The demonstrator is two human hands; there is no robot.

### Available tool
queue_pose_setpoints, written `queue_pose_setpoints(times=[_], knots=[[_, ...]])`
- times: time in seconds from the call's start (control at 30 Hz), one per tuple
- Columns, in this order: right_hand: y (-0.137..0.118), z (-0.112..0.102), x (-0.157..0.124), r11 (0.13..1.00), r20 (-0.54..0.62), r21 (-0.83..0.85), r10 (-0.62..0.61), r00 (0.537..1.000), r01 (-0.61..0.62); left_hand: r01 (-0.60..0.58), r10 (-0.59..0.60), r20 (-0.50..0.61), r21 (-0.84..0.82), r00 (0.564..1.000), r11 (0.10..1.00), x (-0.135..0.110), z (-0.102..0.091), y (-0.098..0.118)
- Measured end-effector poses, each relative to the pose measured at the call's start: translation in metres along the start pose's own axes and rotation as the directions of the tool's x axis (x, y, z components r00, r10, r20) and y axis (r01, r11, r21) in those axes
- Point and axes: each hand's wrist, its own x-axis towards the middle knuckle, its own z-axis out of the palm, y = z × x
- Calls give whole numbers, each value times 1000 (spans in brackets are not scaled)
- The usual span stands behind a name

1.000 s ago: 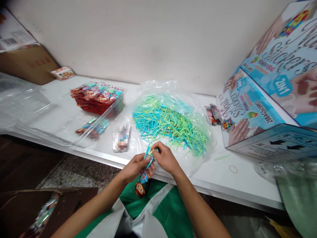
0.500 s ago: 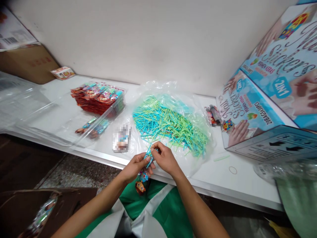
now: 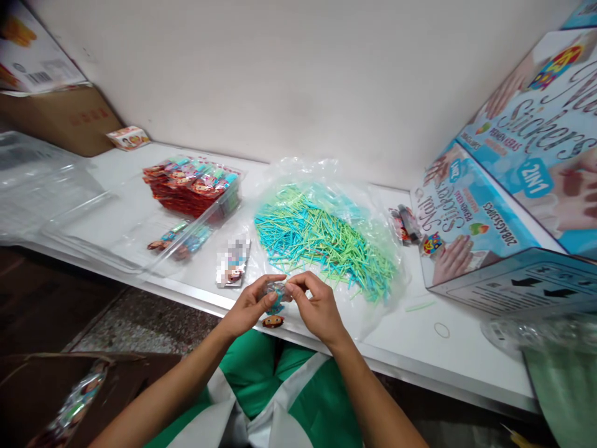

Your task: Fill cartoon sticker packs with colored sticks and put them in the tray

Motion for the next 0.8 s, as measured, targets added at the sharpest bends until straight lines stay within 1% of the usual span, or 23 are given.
queue_pose_setpoints(times=[0.07, 0.13, 0.2, 0.27, 0.33, 0.4, 0.47, 0.5, 0.57, 0.63, 0.67, 0.7, 0.73, 0.8], knots=[[-3, -1, 0, 999, -3, -20, -33, 999, 33, -23, 23, 11, 19, 1000, 1000, -1, -1, 5], [-5, -2, -1, 999, 1, -25, -42, 999, 42, -8, 8, 27, 22, 1000, 1000, -3, -3, 6], [-5, -2, 0, 999, -13, -27, -42, 999, 42, 18, -19, 36, 19, 999, 1000, -3, -4, 4], [-5, -3, 1, 999, -43, -21, -30, 999, 29, 40, -40, 23, 24, 999, 999, -4, -5, -1], [-5, -4, 4, 1000, -62, -3, -13, 998, 13, 54, -53, -27, 30, 998, 998, -4, -6, -8], [-7, -5, 7, 1000, -56, 13, 6, 998, -6, 59, -56, -88, 38, 995, 998, -4, -9, -11], [-8, -4, 10, 1000, -43, 20, 17, 999, -17, 46, -36, -145, 70, 989, 996, -4, -16, -5], [-9, -4, 11, 1000, -39, 22, 23, 999, -22, 31, -14, -176, 95, 984, 995, -3, -22, 3], [-8, -3, 12, 999, -41, 25, 33, 999, -32, -25, 67, -264, 160, 962, 987, -4, -41, 29], [-6, -2, 13, 999, -46, 23, 47, 998, -46, -120, 217, -382, 263, 898, 957, -5, -72, 63], [-4, -2, 13, 998, -47, 19, 57, 997, -57, -162, 303, -429, 334, 851, 929, -6, -91, 81], [-1, -2, 13, 998, -48, 14, 70, 996, -69, -178, 364, -454, 401, 813, 899, -7, -112, 99], [2, -2, 12, 996, -47, 8, 84, 995, -83, -178, 412, -463, 468, 784, 865, -7, -134, 116], [7, -3, 12, 994, -41, -3, 111, 993, -111, -123, 465, -487, 581, 739, 805, -7, -182, 141]])
